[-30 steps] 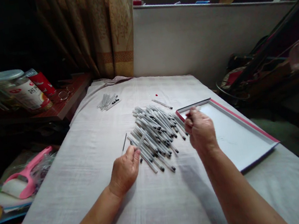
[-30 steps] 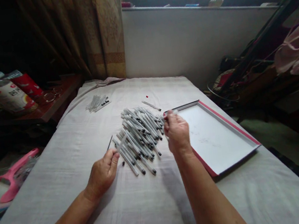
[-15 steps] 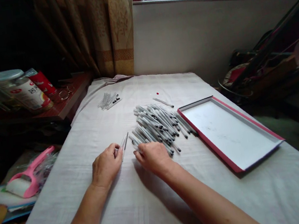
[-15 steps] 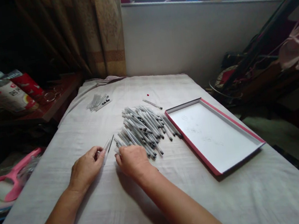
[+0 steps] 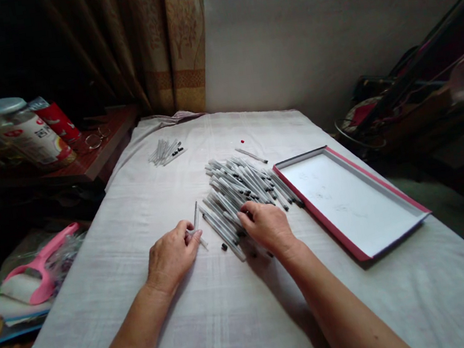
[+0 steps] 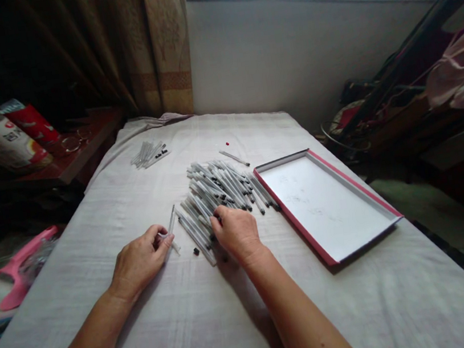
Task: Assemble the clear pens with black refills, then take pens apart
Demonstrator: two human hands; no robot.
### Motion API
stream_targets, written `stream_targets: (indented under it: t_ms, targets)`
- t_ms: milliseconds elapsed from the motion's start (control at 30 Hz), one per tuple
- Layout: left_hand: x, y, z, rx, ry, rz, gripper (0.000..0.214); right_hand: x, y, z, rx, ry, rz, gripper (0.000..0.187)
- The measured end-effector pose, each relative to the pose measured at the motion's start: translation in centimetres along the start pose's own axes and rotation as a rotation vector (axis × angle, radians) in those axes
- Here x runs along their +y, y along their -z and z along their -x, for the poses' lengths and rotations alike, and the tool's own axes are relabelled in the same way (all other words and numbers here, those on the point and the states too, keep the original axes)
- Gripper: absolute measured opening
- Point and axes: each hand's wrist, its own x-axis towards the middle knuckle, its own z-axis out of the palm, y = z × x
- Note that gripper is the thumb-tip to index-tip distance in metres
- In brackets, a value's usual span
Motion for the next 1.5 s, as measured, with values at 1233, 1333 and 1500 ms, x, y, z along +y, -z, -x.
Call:
stream_targets:
  t_ms: [1233,1333,1500]
  targets:
    - [0.0,-1.0,0.1,0.614,-0.689,0.078,0.014,2.7,-0.9,1.4,-0.021,0.052,-1.197,0.025]
    - [-0.1,-1.2,0.1,0.618,-0.694,0.081,0.014,2.7,-1.0,1.4,-0.043,0.048,-1.201,0.023]
    - [-0.1,-1.3,0.0,0.617,-0.693,0.088,0.015,2.7,-1.1,1.4,-0.057,0.08,-1.194,0.02]
